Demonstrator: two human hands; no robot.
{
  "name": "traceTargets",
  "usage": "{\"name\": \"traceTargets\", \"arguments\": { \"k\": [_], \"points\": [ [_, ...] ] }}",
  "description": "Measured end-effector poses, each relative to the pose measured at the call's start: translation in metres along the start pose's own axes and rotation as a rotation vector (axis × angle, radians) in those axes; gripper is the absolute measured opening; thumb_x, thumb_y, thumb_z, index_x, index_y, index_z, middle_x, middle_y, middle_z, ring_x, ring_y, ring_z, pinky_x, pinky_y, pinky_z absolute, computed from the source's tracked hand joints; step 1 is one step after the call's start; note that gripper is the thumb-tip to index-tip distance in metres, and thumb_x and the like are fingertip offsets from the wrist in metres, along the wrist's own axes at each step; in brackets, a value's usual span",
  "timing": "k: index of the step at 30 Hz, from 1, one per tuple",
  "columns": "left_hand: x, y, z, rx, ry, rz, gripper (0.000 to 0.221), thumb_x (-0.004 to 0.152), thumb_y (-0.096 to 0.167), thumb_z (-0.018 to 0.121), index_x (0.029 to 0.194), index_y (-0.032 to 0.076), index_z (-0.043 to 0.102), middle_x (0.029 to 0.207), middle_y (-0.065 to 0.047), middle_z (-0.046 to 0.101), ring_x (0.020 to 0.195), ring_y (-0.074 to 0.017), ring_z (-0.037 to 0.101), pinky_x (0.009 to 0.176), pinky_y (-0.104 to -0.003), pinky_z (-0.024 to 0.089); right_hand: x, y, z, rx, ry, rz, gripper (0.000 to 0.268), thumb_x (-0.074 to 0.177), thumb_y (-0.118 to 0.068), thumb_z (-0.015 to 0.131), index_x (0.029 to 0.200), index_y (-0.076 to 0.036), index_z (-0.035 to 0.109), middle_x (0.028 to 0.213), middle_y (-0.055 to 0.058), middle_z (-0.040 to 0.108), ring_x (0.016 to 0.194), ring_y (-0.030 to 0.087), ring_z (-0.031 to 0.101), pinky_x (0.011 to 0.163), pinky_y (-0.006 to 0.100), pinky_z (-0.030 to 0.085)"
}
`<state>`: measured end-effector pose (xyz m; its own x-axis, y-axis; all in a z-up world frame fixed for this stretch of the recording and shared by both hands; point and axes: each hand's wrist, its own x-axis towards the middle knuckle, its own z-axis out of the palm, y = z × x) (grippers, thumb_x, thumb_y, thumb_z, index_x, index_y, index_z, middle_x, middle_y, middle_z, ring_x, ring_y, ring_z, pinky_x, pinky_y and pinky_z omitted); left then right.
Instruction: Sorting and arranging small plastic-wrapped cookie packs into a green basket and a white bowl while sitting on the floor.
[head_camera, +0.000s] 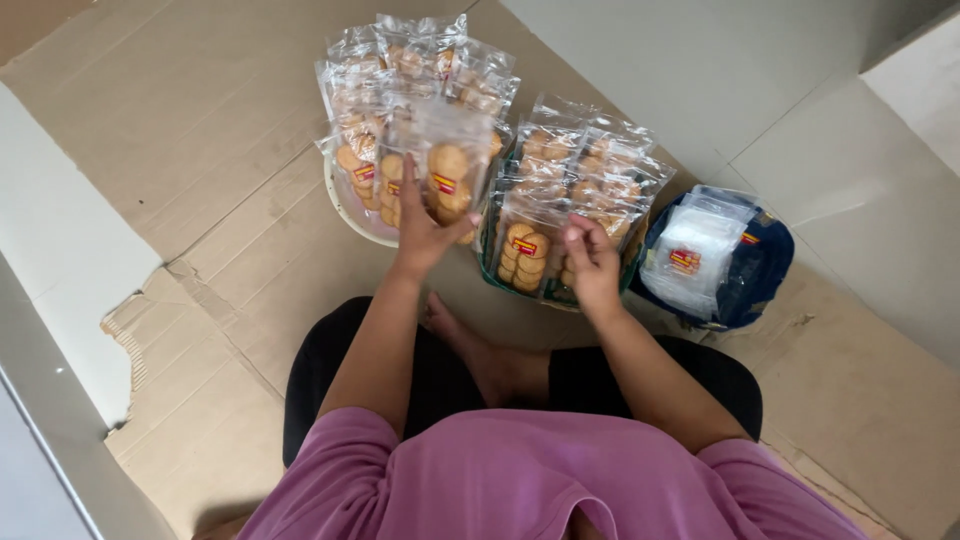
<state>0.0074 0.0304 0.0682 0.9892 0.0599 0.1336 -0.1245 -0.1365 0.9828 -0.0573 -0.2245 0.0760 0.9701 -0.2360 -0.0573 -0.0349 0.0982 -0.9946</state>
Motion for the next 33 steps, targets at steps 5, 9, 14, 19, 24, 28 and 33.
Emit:
{"name": "traceTargets", "arguments": {
  "k": [5, 9, 14, 19, 24, 28, 33],
  "points": [
    [-0.047, 0.041, 0.039, 0.129, -0.214, 0.035, 0.135, 0.061, 0.039, 0.098, 0.164, 0.009, 0.016, 0.146, -0.033, 0.035, 0.139, -0.0529, 0.039, 0.118, -0.056, 0.033, -0.003, 0.036, 0.02, 0.266, -0.149, -0.01, 0.037, 0.103, -0.013, 0.063, 0.137, -0.004, 0.051, 0.115, 0.009, 0.061, 0.101, 0.017, 0.065, 0.074, 0.024, 0.058],
    [-0.072, 0.03, 0.044, -0.394, -0.246, -0.211, 0.073, 0.08, 0.025, 0.09, 0.14, 0.003, 0.055, 0.111, -0.019, 0.066, 0.101, -0.0265, 0.067, 0.086, -0.043, 0.057, -0.027, -0.014, 0.028, 0.415, -0.145, 0.042, 0.011, 0.099, -0.009, 0.067, 0.104, -0.001, 0.062, 0.091, 0.009, 0.069, 0.082, 0.018, 0.072, 0.067, 0.03, 0.061],
    [-0.087, 0.005, 0.049, -0.588, -0.273, -0.346, 0.058, 0.088, 0.021, 0.083, 0.137, 0.002, 0.058, 0.116, -0.018, 0.067, 0.103, -0.0291, 0.067, 0.088, -0.045, 0.059, -0.028, 0.001, 0.018, 0.158, -0.213, -0.058, 0.027, 0.093, -0.008, 0.076, 0.116, -0.005, 0.062, 0.091, 0.002, 0.062, 0.082, 0.011, 0.06, 0.072, 0.023, 0.051],
    [-0.082, -0.01, 0.049, -0.481, -0.329, -0.335, 0.049, 0.088, 0.022, 0.082, 0.132, 0.008, 0.063, 0.108, -0.016, 0.07, 0.096, -0.0257, 0.068, 0.083, -0.043, 0.06, -0.002, -0.008, -0.011, -0.109, -0.245, -0.339, 0.098, 0.085, -0.005, 0.087, 0.161, -0.007, 0.025, 0.142, 0.015, 0.044, 0.112, 0.023, 0.051, 0.094, 0.035, 0.05],
    [-0.081, 0.007, 0.05, -0.191, -0.404, -0.291, 0.047, 0.082, 0.021, 0.086, 0.126, 0.011, 0.071, 0.105, -0.009, 0.071, 0.096, -0.0193, 0.065, 0.083, -0.039, 0.057, 0.011, -0.042, -0.025, -0.408, -0.342, -0.733, 0.042, 0.081, -0.011, 0.091, 0.117, -0.001, 0.073, 0.124, 0.017, 0.057, 0.113, 0.038, 0.063, 0.098, 0.045, 0.05],
    [-0.08, -0.001, 0.048, -0.068, -0.424, -0.275, 0.048, 0.082, 0.02, 0.085, 0.128, 0.013, 0.073, 0.106, -0.013, 0.074, 0.099, -0.022, 0.068, 0.084, -0.042, 0.057, 0.015, -0.04, -0.032, -0.422, -0.382, -0.745, 0.039, 0.076, -0.015, 0.095, 0.104, -0.004, 0.071, 0.117, 0.015, 0.061, 0.106, 0.036, 0.065, 0.095, 0.043, 0.051],
    [-0.074, 0.014, 0.048, 0.008, -0.397, -0.247, 0.049, 0.082, 0.025, 0.086, 0.128, 0.017, 0.073, 0.106, -0.015, 0.075, 0.1, -0.0236, 0.07, 0.086, -0.042, 0.056, 0.012, -0.045, -0.028, -0.471, -0.424, -0.749, 0.046, 0.081, -0.01, 0.089, 0.12, -0.004, 0.067, 0.118, 0.013, 0.057, 0.11, 0.036, 0.065, 0.095, 0.045, 0.052]
  ]
}}
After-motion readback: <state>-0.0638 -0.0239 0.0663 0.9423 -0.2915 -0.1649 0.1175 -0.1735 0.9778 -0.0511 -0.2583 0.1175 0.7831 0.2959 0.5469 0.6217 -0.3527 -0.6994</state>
